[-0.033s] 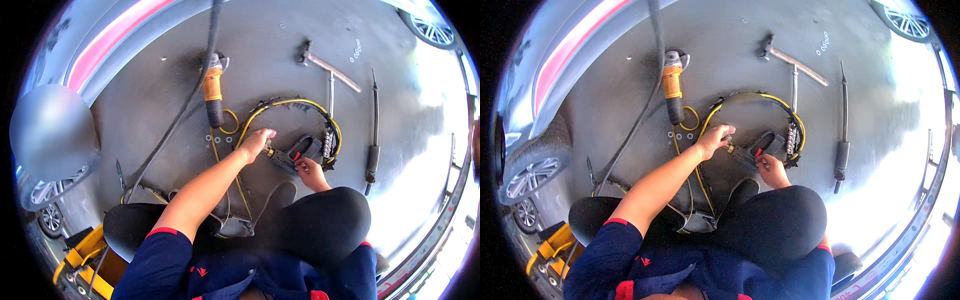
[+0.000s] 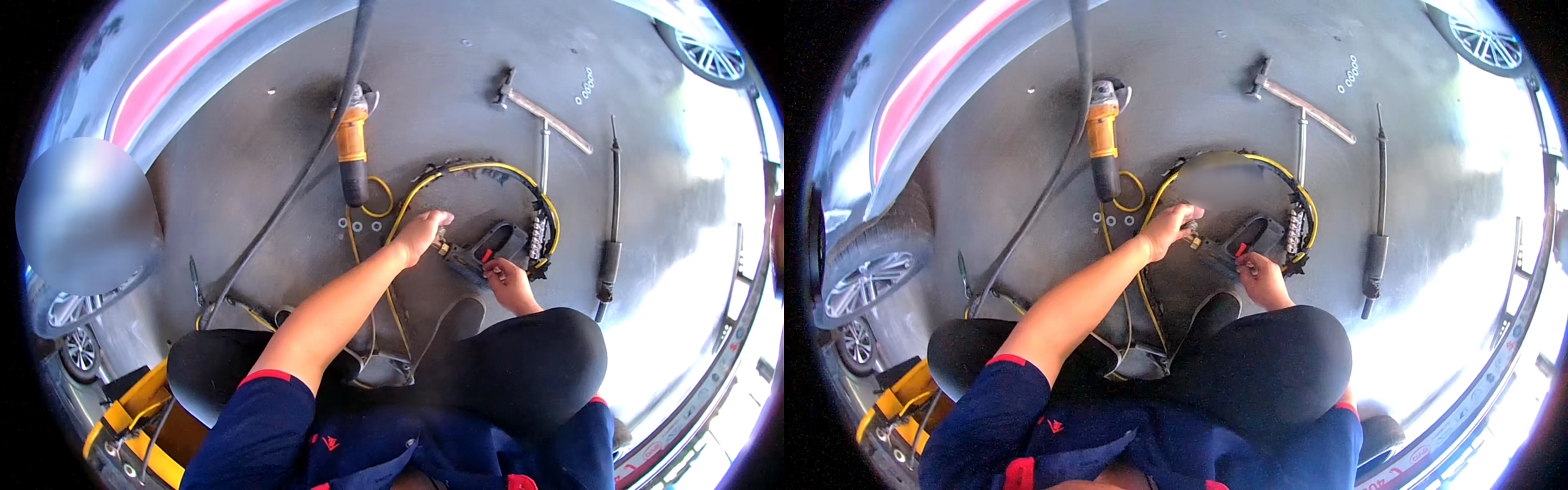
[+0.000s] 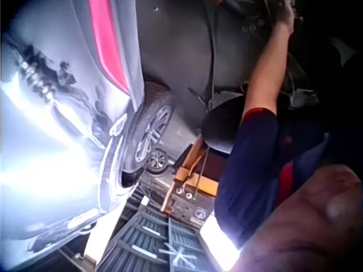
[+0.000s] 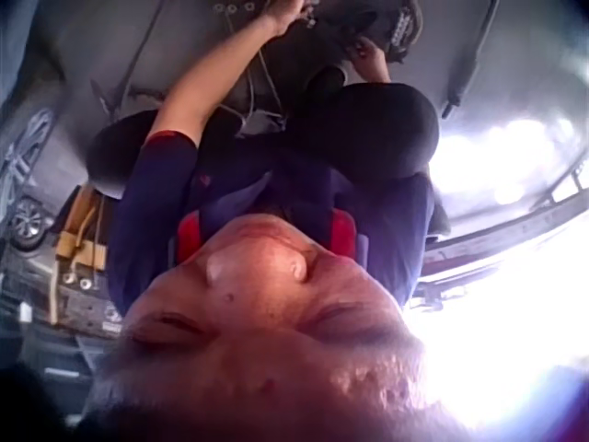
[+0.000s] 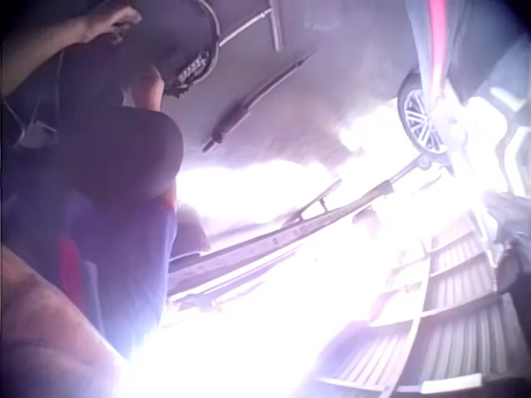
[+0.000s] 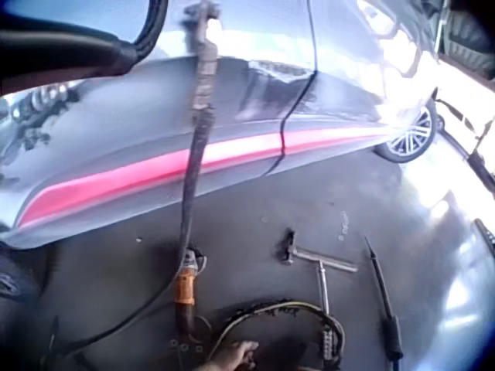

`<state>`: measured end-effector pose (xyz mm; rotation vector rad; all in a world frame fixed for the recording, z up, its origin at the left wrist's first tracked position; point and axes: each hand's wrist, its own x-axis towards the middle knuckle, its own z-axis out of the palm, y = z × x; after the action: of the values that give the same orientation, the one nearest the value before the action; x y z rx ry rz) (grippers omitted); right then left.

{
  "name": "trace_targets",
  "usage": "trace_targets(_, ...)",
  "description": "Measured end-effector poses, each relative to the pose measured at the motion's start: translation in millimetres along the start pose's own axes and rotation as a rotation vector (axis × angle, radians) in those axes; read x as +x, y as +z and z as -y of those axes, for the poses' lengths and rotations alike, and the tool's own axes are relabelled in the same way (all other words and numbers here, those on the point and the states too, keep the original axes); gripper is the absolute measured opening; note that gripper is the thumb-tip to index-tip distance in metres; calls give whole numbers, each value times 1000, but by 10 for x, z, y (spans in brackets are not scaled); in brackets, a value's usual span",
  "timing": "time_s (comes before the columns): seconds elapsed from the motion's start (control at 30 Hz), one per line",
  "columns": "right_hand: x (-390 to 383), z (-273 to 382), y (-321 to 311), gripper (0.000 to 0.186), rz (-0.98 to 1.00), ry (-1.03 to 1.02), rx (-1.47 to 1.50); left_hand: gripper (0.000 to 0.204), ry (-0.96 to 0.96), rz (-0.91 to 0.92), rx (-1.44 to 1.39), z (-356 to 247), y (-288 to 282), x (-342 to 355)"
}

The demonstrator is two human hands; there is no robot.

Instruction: The person attaches washers to the surface of a dented car door using a spot welder, pulls the washers with a slide hammer to straighten the dent, and uses a screwdriver to lever specific points.

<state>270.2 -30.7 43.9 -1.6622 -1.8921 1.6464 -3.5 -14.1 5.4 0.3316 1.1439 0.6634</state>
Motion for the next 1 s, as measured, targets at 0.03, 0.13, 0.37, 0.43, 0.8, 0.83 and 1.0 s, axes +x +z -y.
trace_targets(0.03, -30, 2, 12, 17, -2, 22, 1, 47, 11, 3, -24, 15, -15, -32)
trace_targets(0.13, -86, -13, 124, 17, -32, 18, -21, 51, -24, -22, -124, -49, -126, -164)
trace_targets(0.37, -454, -611, -393, 18, 19, 136, 328, 55, 7, 171, 139, -664, 122, -128)
trace_targets(0.43, -600, -582, -615, 22, -54, -37, 433, 49, -21, 158, 181, -803, 101, -71)
trace_targets(0.8, -2767, 1028, -226, 31, -386, 888, 606, 30, -346, -12, 665, -1227, 305, -1437)
trace_targets(0.83, -3053, 1148, -35, 30, -431, 928, 650, 31, -400, 2, 734, -1231, 390, -1614)
trace_targets(1.0, -3812, 1527, 597, 29, -416, 1036, 773, 30, -508, 56, 886, -1087, 554, -2116)
